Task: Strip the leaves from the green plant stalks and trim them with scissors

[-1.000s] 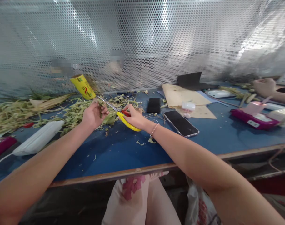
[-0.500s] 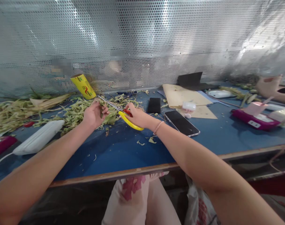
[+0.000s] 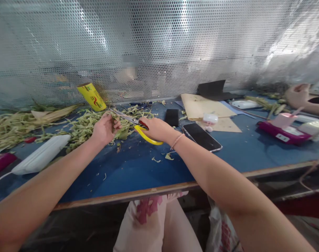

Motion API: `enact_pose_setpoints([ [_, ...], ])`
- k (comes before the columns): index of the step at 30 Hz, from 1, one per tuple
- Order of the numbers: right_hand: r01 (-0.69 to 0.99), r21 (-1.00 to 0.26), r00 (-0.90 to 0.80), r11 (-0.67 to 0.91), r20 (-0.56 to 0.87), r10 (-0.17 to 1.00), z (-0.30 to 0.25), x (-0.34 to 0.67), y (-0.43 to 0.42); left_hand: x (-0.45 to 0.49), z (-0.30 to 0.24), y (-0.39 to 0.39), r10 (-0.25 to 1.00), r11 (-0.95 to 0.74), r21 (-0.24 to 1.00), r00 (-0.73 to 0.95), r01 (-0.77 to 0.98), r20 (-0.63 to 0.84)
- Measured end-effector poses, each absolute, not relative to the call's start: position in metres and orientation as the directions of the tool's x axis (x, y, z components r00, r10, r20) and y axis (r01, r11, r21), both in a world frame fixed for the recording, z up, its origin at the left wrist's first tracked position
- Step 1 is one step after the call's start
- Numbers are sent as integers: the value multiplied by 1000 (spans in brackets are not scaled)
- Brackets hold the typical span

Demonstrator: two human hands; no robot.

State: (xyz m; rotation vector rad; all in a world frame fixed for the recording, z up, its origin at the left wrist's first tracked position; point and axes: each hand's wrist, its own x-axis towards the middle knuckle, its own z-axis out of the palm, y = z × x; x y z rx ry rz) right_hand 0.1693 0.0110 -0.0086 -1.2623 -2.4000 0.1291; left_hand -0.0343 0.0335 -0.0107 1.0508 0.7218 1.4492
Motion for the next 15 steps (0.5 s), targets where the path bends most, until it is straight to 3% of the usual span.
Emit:
enact_pose_setpoints([
  [15,828,-99,-499,552,317,806,-3,168,4,-32,-5,28,977,-155,888,67,-433,204],
])
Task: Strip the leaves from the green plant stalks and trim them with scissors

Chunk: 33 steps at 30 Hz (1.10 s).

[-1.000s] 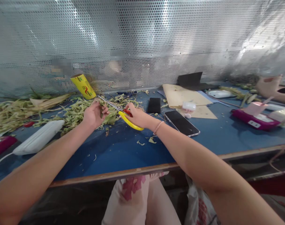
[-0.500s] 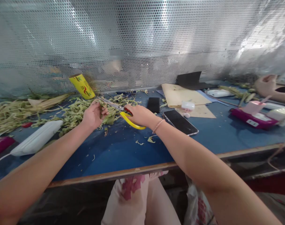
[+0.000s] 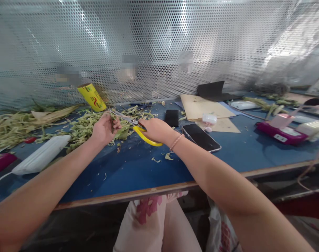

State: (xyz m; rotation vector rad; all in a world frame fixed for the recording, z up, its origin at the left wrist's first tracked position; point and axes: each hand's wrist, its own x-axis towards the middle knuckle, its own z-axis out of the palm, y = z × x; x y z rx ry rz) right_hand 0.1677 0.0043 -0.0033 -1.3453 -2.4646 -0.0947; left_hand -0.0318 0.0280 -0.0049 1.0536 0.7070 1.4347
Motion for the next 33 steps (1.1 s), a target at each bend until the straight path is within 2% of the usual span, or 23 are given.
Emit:
enact_pose_setpoints([
  [12,851,-154,-426,503,359,830,-9,162,5,-34,-8,32,980,-164,894,37,-417,197],
  [17,840,-218,-393,497,386,835,-11,167,8,-35,-13,38,975,-206,904,4,-373,224],
  [22,806,-279,-389,523,416,822,-12,170,10,-38,-18,46,939,-343,907,-110,-245,326],
  [28,793,-253,-404,555,464,788,-12,168,9,-40,-27,54,827,-546,838,-149,24,543],
  [33,766,-207,-435,608,529,728,-17,167,10,-41,-30,56,788,-585,804,-159,108,595],
])
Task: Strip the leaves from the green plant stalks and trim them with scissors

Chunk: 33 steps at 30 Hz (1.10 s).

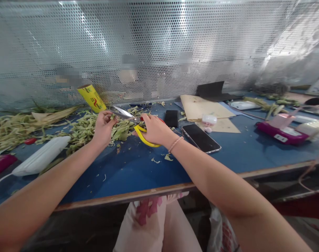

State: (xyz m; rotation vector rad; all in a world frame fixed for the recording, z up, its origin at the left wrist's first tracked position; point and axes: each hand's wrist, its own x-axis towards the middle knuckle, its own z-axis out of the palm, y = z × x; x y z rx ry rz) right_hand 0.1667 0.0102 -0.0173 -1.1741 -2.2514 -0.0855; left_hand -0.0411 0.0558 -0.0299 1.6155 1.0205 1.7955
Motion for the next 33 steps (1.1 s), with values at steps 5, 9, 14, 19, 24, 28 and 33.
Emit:
enact_pose_setpoints([
  [5,775,-193,-431,602,535,726,-19,165,9,-39,-27,54,761,-620,778,-163,103,628],
  [9,787,-182,-418,589,545,727,-20,165,10,-36,-25,51,752,-638,764,-134,98,645],
  [14,788,-181,-413,588,553,724,-22,166,13,-36,-27,51,764,-629,772,-105,94,636],
  [19,794,-168,-413,584,556,721,-23,166,15,-37,-29,53,756,-642,762,-93,88,648],
  [24,787,-189,-408,588,555,725,-23,165,16,-37,-29,52,762,-632,768,-95,103,640],
  [28,784,-193,-409,590,554,725,-22,165,14,-36,-29,51,772,-623,777,-90,91,630],
  [33,792,-191,-412,580,534,738,-21,165,14,-33,-26,48,785,-608,789,-87,84,614],
])
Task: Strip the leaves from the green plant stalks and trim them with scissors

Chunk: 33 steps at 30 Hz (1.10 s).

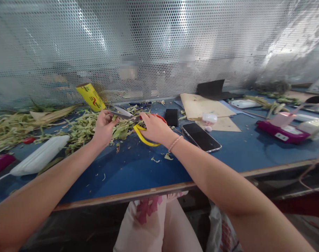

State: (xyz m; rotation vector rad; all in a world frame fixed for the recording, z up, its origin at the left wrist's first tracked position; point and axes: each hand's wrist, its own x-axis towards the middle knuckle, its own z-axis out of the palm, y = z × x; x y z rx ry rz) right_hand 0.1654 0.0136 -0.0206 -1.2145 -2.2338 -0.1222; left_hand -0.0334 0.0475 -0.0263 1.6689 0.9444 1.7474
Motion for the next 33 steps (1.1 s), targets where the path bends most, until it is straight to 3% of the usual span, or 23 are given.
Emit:
enact_pose_setpoints([
  [9,812,-185,-417,554,480,772,-15,167,12,-33,-27,46,783,-605,787,-91,120,615],
  [19,904,-56,-355,423,453,818,-4,173,7,-33,-28,46,803,-587,806,-68,73,592],
  [27,911,-160,-278,380,443,853,-11,172,12,-32,-25,45,862,-505,862,-66,-45,502],
  [33,865,-243,-307,439,435,846,-13,176,19,-33,-25,46,910,-413,894,-31,-175,414],
])
